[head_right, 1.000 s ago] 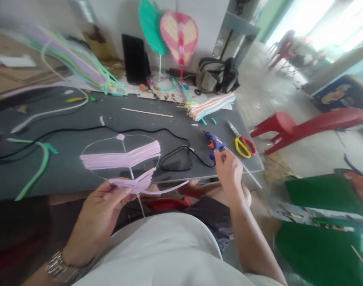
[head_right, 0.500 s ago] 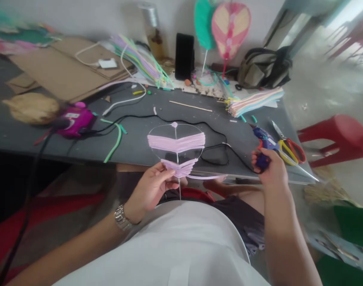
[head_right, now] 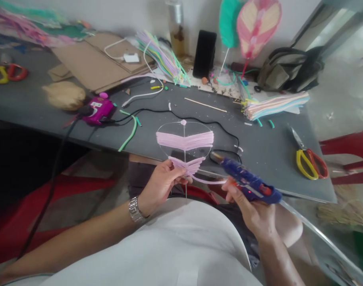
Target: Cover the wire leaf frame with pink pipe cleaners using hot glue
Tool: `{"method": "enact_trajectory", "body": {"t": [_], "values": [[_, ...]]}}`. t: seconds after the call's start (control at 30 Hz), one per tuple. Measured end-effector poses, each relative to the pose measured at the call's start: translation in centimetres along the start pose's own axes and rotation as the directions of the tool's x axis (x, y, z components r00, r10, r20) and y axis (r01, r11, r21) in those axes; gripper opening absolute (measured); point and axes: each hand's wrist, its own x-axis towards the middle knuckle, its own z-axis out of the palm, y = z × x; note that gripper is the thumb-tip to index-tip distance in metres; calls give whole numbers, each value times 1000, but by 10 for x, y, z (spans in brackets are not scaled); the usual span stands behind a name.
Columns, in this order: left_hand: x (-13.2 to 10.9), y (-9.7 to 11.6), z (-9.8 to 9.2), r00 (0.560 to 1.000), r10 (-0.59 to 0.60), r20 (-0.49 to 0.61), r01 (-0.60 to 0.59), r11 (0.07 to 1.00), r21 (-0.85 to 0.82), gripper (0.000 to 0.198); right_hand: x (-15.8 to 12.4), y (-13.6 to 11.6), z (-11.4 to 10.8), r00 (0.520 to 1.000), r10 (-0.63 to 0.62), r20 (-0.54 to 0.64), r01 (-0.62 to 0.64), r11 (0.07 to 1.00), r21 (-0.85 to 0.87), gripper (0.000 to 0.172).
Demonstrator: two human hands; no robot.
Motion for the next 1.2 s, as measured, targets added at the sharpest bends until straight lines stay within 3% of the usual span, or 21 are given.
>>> {"method": "enact_trajectory", "body": {"t": [0.1, 0.3, 0.67, 0.93, 1.2], "values": [[-2, -1, -1, 1000, 13, -11, -14, 1000, -16, 26, -3, -1, 4, 984, -21, 179, 30, 998, -49, 21], [-4, -3, 0, 1000, -20, -10, 19, 998, -55, 23, 2, 2, 18, 911, -247, 332, 316, 933, -172, 6], [-2, -3, 1, 999, -45, 20, 46, 998, -40, 20, 4, 1, 20, 837, -361, 411, 477, 850, -226, 9], [-2, -3, 1, 1000, -14, 26, 14, 1000, 14, 20, 2, 6, 19, 826, -362, 432, 497, 830, -253, 19], [-4, -1, 2, 999, 40, 22, -41, 998, 55, 11, 3, 5, 17, 801, -398, 447, 556, 772, -310, 15]]}}
